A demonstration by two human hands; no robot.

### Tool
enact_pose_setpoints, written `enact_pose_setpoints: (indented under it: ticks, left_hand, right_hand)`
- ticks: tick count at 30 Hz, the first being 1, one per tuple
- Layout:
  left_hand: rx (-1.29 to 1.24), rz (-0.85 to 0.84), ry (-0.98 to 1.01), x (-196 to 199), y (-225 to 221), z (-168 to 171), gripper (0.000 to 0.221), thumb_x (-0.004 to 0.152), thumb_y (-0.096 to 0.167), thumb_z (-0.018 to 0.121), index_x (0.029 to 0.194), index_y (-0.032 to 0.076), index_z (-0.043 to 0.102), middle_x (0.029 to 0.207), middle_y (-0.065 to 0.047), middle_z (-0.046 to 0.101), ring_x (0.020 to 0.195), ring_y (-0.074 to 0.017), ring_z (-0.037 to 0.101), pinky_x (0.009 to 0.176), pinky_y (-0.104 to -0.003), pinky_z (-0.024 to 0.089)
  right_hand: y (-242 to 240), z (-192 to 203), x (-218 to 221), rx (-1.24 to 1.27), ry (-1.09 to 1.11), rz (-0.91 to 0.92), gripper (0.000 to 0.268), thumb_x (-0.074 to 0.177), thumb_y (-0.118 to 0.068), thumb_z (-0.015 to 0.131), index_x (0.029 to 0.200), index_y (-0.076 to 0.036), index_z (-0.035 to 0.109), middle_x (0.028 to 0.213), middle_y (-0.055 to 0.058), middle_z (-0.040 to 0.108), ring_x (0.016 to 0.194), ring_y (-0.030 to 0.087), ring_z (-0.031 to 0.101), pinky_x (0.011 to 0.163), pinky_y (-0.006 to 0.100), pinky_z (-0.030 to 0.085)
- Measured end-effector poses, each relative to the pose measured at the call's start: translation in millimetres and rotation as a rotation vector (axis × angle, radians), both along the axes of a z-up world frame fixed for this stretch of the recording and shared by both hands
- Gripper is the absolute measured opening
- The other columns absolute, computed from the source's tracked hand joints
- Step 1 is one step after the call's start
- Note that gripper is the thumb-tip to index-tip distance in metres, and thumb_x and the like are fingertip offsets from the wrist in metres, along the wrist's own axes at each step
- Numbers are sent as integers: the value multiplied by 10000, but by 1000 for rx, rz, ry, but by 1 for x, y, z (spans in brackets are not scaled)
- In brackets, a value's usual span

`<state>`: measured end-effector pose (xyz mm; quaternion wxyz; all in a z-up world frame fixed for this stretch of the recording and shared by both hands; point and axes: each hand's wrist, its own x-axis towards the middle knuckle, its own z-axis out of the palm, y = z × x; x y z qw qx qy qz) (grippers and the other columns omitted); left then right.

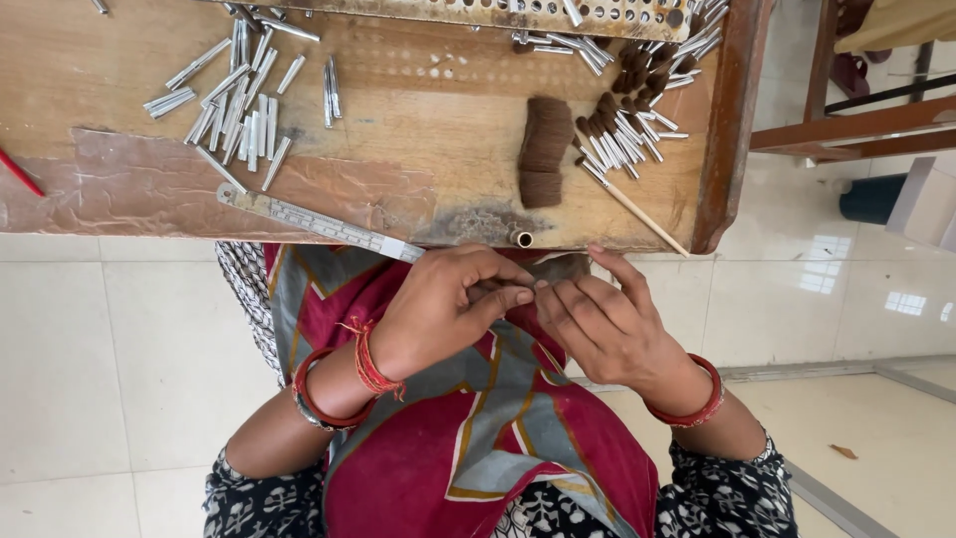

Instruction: The person assembles small metal-cased brushes by inserting bristle bundles into silver tubes and securing them with a wooden stick.

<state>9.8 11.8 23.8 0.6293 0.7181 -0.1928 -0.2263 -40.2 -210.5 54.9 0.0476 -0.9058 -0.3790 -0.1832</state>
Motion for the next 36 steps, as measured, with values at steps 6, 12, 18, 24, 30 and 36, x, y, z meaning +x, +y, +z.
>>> enact_pose_setpoints:
  ticks: [6, 12, 18, 24, 30, 36]
  left_hand:
    - [-71, 41, -45, -8, -3, -3, 56, 927, 61, 745, 952, 16, 724, 808, -69, 712, 629, -106, 657, 549, -257, 498]
    - [-312, -26, 372, -19, -11, -27, 89, 1000, 82, 687, 972, -3, 684, 822, -9, 694, 693, -34, 638, 586, -200, 550]
    - [-351, -45, 441, -19, -12, -29, 101, 996, 99, 683, 991, -1, 690, 846, -6, 702, 718, -26, 654, 615, -200, 590]
    - [-2, 179, 4, -9, -5, 3, 94, 919, 44, 732, 960, -14, 670, 865, -83, 673, 628, -101, 673, 545, -254, 532]
    - [143, 300, -597, -4, -26, -24, 307, 868, 48, 757, 1159, -2, 672, 1100, -147, 698, 943, -318, 702, 791, -398, 585]
    - [166, 279, -671, -6, -33, -35, 288, 886, 10, 726, 1173, 32, 714, 1081, -103, 710, 937, -285, 709, 814, -390, 592]
  right_hand:
    - [2, -3, -1, 196, 119, -14, 222, 834, -12, 831, 1038, -12, 745, 990, 58, 667, 967, 230, 576, 1091, 515, 500]
    - [7, -17, -10, 754, 456, -164, 342, 805, -63, 875, 1121, -38, 746, 1034, 53, 716, 1039, 217, 662, 1108, 479, 566]
    - [9, -19, -13, 725, 338, -146, 244, 843, 35, 798, 1074, -32, 757, 1008, 81, 749, 1007, 235, 685, 1046, 457, 604]
    - [4, -21, -6, 824, 321, -254, 210, 875, 42, 787, 1069, -31, 753, 963, 58, 724, 1021, 214, 682, 1022, 411, 619]
    - [-4, -45, 2, 989, 566, -455, 131, 949, 23, 743, 1076, -2, 766, 1022, 101, 784, 880, 158, 726, 799, 255, 558]
    - [1, -46, 6, 891, 559, -511, 146, 935, 10, 769, 1080, -7, 779, 962, 103, 782, 828, 147, 724, 753, 253, 551]
